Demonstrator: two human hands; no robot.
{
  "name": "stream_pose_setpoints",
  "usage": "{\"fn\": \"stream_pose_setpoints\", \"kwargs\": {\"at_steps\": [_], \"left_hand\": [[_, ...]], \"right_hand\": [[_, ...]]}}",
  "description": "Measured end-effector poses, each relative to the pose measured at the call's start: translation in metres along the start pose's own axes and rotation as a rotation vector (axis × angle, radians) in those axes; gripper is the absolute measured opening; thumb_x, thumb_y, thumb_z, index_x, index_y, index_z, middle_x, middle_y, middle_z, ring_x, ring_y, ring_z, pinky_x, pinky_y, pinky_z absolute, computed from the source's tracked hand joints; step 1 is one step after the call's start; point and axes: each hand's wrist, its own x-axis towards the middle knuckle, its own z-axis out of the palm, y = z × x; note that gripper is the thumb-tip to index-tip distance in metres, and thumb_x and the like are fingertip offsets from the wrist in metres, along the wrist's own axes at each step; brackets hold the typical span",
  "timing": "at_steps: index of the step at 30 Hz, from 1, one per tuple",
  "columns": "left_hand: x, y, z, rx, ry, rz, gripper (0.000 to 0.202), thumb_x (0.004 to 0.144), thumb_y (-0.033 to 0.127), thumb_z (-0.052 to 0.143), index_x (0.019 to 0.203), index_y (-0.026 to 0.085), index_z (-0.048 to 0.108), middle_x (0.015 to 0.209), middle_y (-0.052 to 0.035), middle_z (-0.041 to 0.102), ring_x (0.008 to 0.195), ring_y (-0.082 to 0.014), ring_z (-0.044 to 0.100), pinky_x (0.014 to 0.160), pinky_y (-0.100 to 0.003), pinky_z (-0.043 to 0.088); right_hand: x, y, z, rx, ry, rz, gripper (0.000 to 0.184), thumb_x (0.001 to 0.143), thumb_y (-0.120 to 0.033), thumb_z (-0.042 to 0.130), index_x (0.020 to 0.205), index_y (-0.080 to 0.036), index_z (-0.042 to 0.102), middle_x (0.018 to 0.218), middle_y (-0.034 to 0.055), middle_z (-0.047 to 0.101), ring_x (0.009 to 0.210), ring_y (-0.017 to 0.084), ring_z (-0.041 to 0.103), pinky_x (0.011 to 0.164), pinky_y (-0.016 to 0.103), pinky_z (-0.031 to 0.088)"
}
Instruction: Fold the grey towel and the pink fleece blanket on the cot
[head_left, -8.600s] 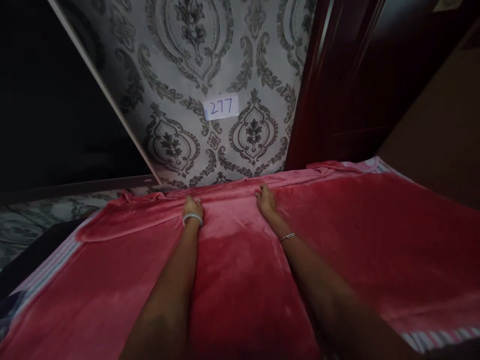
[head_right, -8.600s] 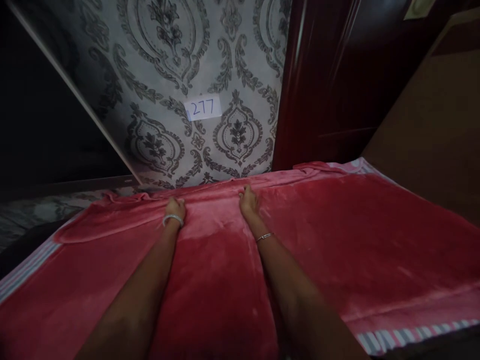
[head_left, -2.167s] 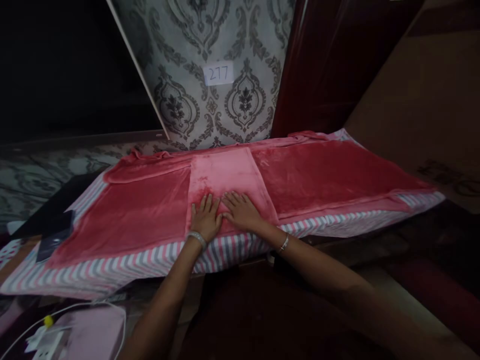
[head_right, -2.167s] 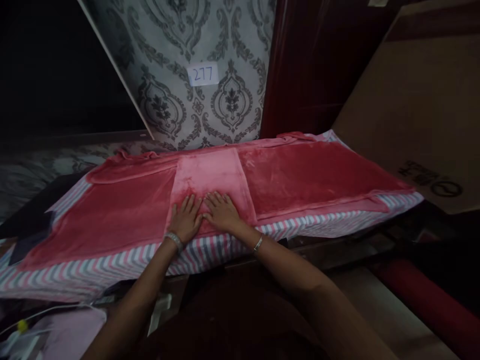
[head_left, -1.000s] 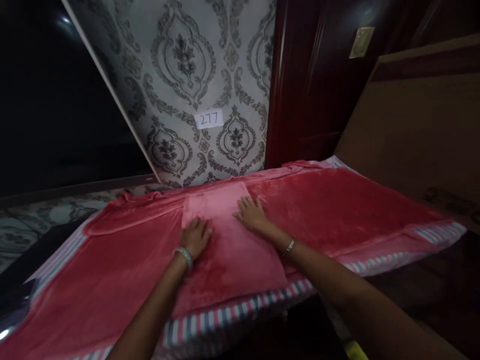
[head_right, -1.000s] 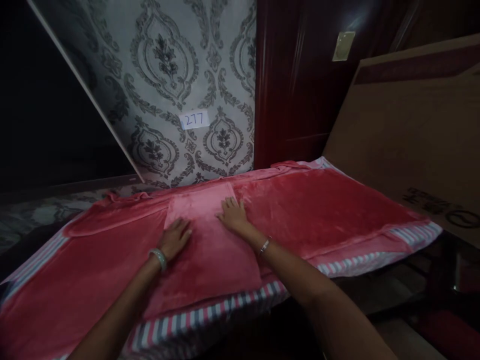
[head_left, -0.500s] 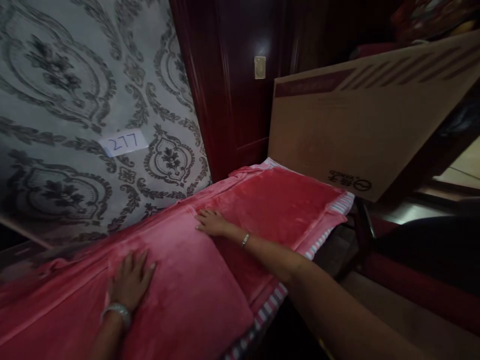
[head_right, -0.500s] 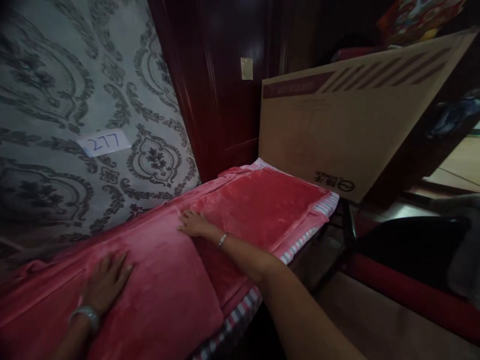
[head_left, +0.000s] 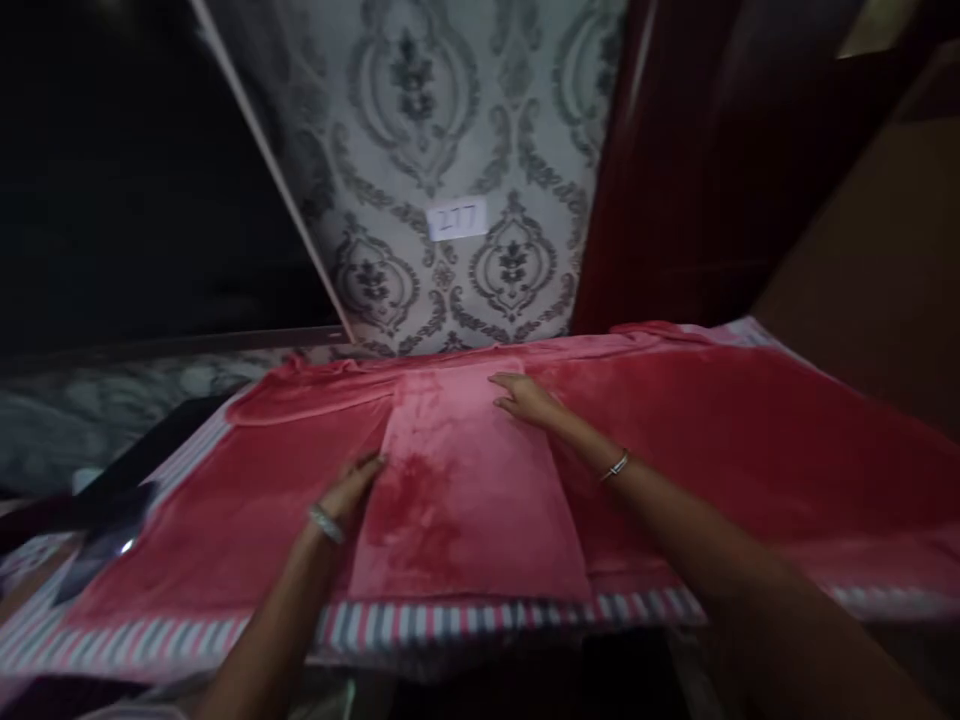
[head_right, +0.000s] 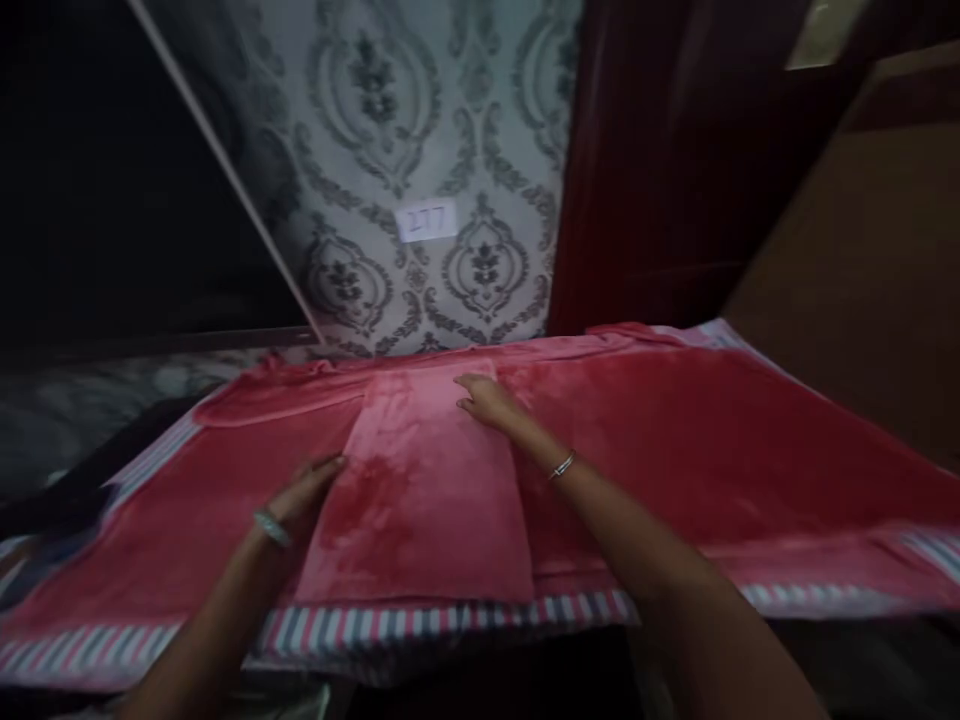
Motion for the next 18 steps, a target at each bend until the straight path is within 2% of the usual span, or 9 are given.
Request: {"fn": "stream_pose_setpoints", "kwargs": {"at_steps": [2, 4, 6, 8, 11, 13, 16, 18], "left_hand": [[-0.015, -0.008, -0.007, -0.098, -0.046, -0.042, 0.071, 0.061, 0.057, 0.086, 0.110, 0.008, 0.070, 0.105, -0.0193, 0.077, 0.097, -0.0341, 0.074, 0.084, -0.044, 0.060], [-0.021, -0.016, -0.003, -0.112, -0.064, -0.003, 0.075, 0.063, 0.060, 0.084, 0.114, 0.008, 0.069, 0.112, -0.0201, 0.075, 0.104, -0.0350, 0.072, 0.089, -0.045, 0.059], [-0.021, -0.022, 0.001, -0.034, -0.003, 0.092, 0.074, 0.065, 0.061, 0.081, 0.116, 0.008, 0.069, 0.120, -0.0198, 0.073, 0.112, -0.0355, 0.069, 0.098, -0.046, 0.055], [-0.018, -0.029, 0.002, 0.118, 0.105, 0.180, 0.073, 0.065, 0.059, 0.078, 0.118, 0.010, 0.069, 0.126, -0.0181, 0.072, 0.119, -0.0350, 0.066, 0.106, -0.047, 0.050], [-0.021, -0.038, -0.005, 0.292, 0.186, 0.227, 0.073, 0.068, 0.057, 0.074, 0.124, 0.011, 0.067, 0.131, -0.0164, 0.069, 0.125, -0.0342, 0.062, 0.113, -0.048, 0.045], [-0.029, -0.039, -0.009, 0.275, 0.147, 0.219, 0.072, 0.071, 0.057, 0.073, 0.128, 0.012, 0.066, 0.133, -0.0162, 0.068, 0.126, -0.0339, 0.062, 0.113, -0.048, 0.045], [-0.048, -0.035, -0.012, 0.097, -0.021, 0.156, 0.069, 0.074, 0.060, 0.073, 0.126, 0.015, 0.068, 0.130, -0.0163, 0.070, 0.123, -0.0335, 0.065, 0.110, -0.048, 0.048], [-0.060, -0.032, -0.011, -0.041, -0.128, 0.082, 0.066, 0.076, 0.063, 0.073, 0.123, 0.016, 0.071, 0.127, -0.0165, 0.071, 0.120, -0.0338, 0.066, 0.108, -0.048, 0.051]], "right_hand": [[0.032, -0.021, 0.015, 0.012, -0.033, -0.045, 0.058, 0.092, -0.019, 0.057, 0.150, -0.015, 0.052, 0.153, 0.0108, 0.050, 0.143, 0.023, 0.046, 0.120, 0.039, 0.034], [0.061, -0.037, 0.028, 0.011, -0.060, -0.067, 0.060, 0.092, -0.014, 0.053, 0.152, -0.016, 0.049, 0.154, 0.0096, 0.049, 0.142, 0.021, 0.046, 0.119, 0.036, 0.035], [0.087, -0.047, 0.039, -0.002, -0.082, -0.071, 0.064, 0.090, -0.008, 0.048, 0.153, -0.015, 0.048, 0.154, 0.0095, 0.049, 0.142, 0.020, 0.047, 0.118, 0.035, 0.037], [0.107, -0.050, 0.048, -0.020, -0.108, -0.056, 0.067, 0.087, -0.005, 0.047, 0.153, -0.016, 0.049, 0.152, 0.0101, 0.051, 0.140, 0.022, 0.049, 0.117, 0.035, 0.038], [0.128, -0.047, 0.058, -0.050, -0.159, -0.026, 0.067, 0.084, -0.007, 0.052, 0.150, -0.017, 0.052, 0.147, 0.0113, 0.056, 0.135, 0.025, 0.054, 0.113, 0.037, 0.042], [0.135, -0.042, 0.062, -0.064, -0.193, -0.011, 0.066, 0.083, -0.012, 0.058, 0.149, -0.016, 0.054, 0.144, 0.0132, 0.059, 0.130, 0.027, 0.058, 0.110, 0.037, 0.045], [0.141, -0.036, 0.065, -0.063, -0.229, -0.002, 0.061, 0.084, -0.021, 0.064, 0.144, -0.016, 0.059, 0.138, 0.0146, 0.063, 0.122, 0.027, 0.063, 0.104, 0.034, 0.048], [0.144, -0.032, 0.064, -0.046, -0.257, 0.000, 0.054, 0.085, -0.026, 0.066, 0.138, -0.018, 0.064, 0.131, 0.0120, 0.068, 0.116, 0.026, 0.066, 0.099, 0.030, 0.050]]}}
